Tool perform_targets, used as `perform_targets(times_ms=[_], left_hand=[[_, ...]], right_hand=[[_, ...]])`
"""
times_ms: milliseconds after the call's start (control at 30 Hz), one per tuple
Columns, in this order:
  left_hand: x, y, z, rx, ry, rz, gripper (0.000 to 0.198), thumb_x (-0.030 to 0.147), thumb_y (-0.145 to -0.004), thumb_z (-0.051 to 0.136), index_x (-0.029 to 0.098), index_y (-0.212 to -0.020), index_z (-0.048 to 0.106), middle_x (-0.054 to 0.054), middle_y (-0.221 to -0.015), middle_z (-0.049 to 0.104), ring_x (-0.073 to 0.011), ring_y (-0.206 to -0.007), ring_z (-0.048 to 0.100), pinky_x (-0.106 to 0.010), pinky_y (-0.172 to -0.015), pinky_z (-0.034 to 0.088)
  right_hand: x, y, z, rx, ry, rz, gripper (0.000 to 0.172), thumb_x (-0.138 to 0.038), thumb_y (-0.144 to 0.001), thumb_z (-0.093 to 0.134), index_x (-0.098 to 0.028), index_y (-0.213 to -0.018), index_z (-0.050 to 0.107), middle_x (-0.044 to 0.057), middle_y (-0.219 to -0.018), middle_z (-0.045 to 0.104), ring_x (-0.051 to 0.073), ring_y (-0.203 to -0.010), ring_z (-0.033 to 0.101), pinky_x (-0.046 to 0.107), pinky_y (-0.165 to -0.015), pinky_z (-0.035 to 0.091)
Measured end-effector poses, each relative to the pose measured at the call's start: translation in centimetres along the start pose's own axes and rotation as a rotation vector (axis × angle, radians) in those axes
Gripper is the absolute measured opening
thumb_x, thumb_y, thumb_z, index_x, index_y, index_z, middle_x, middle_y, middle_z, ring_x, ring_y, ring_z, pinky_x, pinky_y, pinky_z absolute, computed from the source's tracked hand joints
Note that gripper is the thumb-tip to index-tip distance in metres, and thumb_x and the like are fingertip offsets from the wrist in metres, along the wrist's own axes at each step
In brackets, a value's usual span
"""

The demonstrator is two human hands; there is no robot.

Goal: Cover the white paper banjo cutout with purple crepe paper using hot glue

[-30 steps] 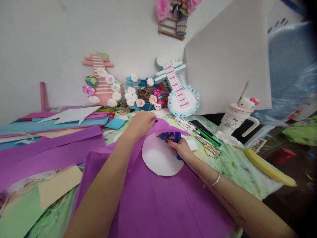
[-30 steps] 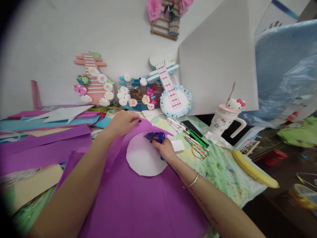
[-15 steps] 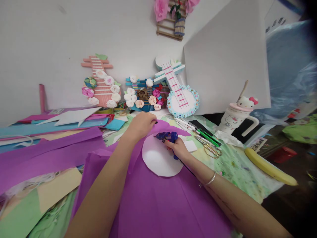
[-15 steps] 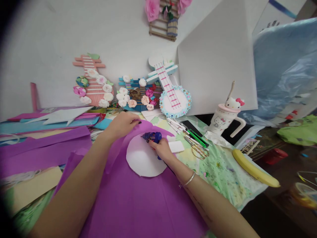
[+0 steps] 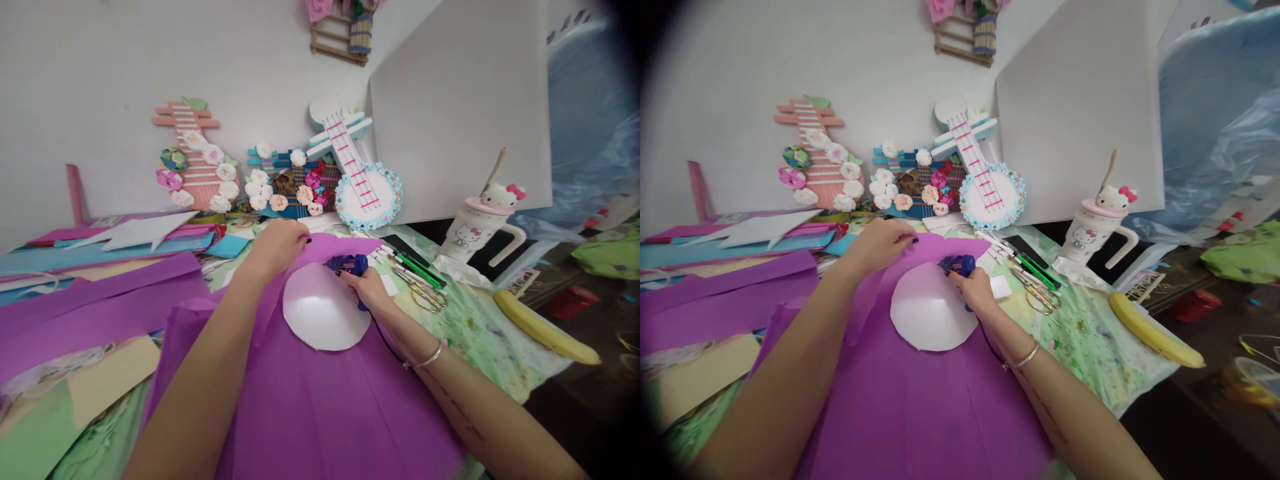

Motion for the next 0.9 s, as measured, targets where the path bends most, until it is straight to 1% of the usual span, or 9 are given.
perform_targets(times_ms=[167,333,433,533,633,667,767,900], left_hand=[[0.2,0.1,-0.1,-0.009,-0.013,0.004,0.030,0.018,-0.083,0.041,0.015,-0.087,0.071,-0.010,-0.092,0.071,-0.0236,-0.085,0.063,-0.033,-0.077,0.046],[-0.2,0.0,-0.1,-0.003,-0.075,-0.026,0.028,0.020,-0.084,0.042,0.016,-0.085,0.070,-0.010,-0.091,0.071,-0.0244,-0.084,0.063,-0.034,-0.077,0.046],[-0.5,0.0,-0.1,0.004,-0.113,-0.060,0.028,0.022,-0.085,0.043,0.016,-0.084,0.070,-0.010,-0.090,0.071,-0.0244,-0.083,0.063,-0.034,-0.076,0.046],[-0.5,0.1,-0.1,0.001,-0.144,-0.092,0.029,0.022,-0.085,0.042,0.016,-0.084,0.070,-0.010,-0.087,0.071,-0.0239,-0.083,0.063,-0.032,-0.074,0.046],[-0.3,0.2,-0.3,0.007,-0.163,-0.108,0.028,0.022,-0.085,0.043,0.017,-0.083,0.070,-0.010,-0.086,0.071,-0.0251,-0.083,0.064,-0.033,-0.072,0.047],[-0.3,0.2,-0.3,0.010,-0.165,-0.110,0.028,0.022,-0.085,0.043,0.017,-0.083,0.070,-0.011,-0.086,0.071,-0.0256,-0.083,0.064,-0.033,-0.072,0.047],[-0.3,0.1,-0.3,0.012,-0.162,-0.106,0.028,0.022,-0.085,0.044,0.017,-0.087,0.071,-0.011,-0.088,0.071,-0.0265,-0.085,0.065,-0.034,-0.073,0.047],[-0.4,0.0,-0.1,0.000,-0.170,-0.108,0.029,0.023,-0.085,0.044,0.018,-0.091,0.072,-0.010,-0.089,0.072,-0.0264,-0.086,0.065,-0.033,-0.074,0.047]], right_hand=[[0.6,0.0,-0.8,0.027,0.013,0.036,0.034,-0.044,-0.066,0.062,-0.017,-0.048,0.053,0.001,-0.044,0.051,0.012,-0.041,0.047,0.025,-0.041,0.032],[0.4,0.1,-0.9,0.009,-0.023,0.012,0.028,-0.038,-0.068,0.058,-0.016,-0.051,0.060,0.005,-0.054,0.061,0.014,-0.051,0.055,0.025,-0.051,0.040],[0.5,-0.1,-0.8,-0.007,-0.048,-0.007,0.027,-0.037,-0.069,0.058,-0.015,-0.054,0.063,0.006,-0.059,0.064,0.015,-0.057,0.058,0.025,-0.055,0.042],[1.1,-0.4,-0.7,-0.014,-0.049,0.007,0.022,-0.035,-0.064,0.061,-0.015,-0.055,0.064,0.006,-0.056,0.063,0.014,-0.052,0.054,0.025,-0.048,0.039],[1.3,-0.5,-0.7,-0.014,-0.065,0.012,0.009,-0.024,-0.057,0.065,-0.015,-0.059,0.064,0.001,-0.051,0.058,0.011,-0.044,0.047,0.024,-0.042,0.034],[1.3,-0.5,-0.6,-0.020,-0.082,0.009,0.008,-0.021,-0.055,0.065,-0.016,-0.060,0.063,-0.001,-0.049,0.056,0.011,-0.043,0.046,0.024,-0.041,0.033],[1.2,-0.5,-0.4,-0.055,-0.157,0.006,0.010,-0.024,-0.056,0.067,-0.016,-0.060,0.064,0.000,-0.050,0.058,0.012,-0.045,0.049,0.024,-0.044,0.037],[0.7,-0.4,0.0,-0.109,-0.305,-0.025,0.021,-0.034,-0.066,0.065,-0.015,-0.056,0.063,0.005,-0.055,0.063,0.014,-0.054,0.058,0.025,-0.055,0.044]])
Point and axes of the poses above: each hand's wrist, its own y-axis away from the middle knuckle, its own z-axis out of the palm, x = y × z, the point moved 9 cm from there along -y, towards the middle knuckle
